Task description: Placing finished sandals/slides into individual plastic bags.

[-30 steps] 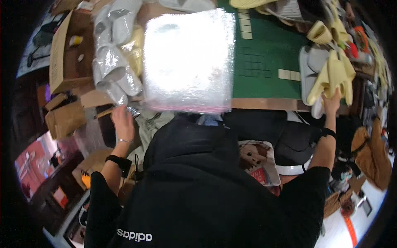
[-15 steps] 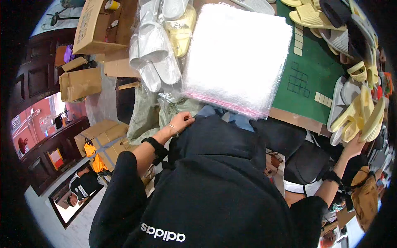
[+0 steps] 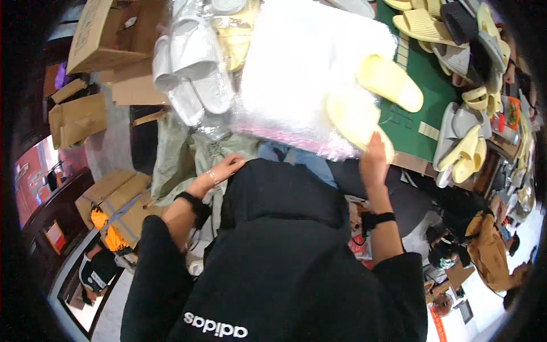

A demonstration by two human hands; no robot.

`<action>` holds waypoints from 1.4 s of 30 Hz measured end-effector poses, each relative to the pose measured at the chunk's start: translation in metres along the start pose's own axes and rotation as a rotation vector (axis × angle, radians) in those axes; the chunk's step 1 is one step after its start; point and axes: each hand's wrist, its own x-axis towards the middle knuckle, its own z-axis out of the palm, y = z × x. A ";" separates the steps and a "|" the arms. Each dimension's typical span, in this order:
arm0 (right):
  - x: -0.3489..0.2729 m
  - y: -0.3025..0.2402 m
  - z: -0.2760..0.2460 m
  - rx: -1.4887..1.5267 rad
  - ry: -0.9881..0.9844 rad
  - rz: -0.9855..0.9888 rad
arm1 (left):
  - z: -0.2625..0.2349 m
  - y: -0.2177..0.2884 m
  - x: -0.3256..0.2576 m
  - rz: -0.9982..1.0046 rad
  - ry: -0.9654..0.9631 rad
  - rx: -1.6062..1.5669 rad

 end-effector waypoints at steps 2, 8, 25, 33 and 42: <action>0.000 -0.021 0.001 -0.091 -0.135 -0.044 | 0.005 0.022 -0.037 -0.170 -0.061 -0.077; 0.037 0.027 -0.024 0.149 0.201 0.190 | 0.004 0.035 -0.049 0.350 0.403 0.652; 0.046 0.065 -0.003 0.367 0.015 0.069 | 0.020 0.169 0.078 0.890 0.283 1.353; 0.072 0.020 0.039 0.205 0.357 0.397 | 0.018 0.167 0.076 0.931 0.350 1.370; -0.011 0.029 -0.080 0.808 0.403 0.465 | 0.037 0.194 0.075 0.933 0.356 0.998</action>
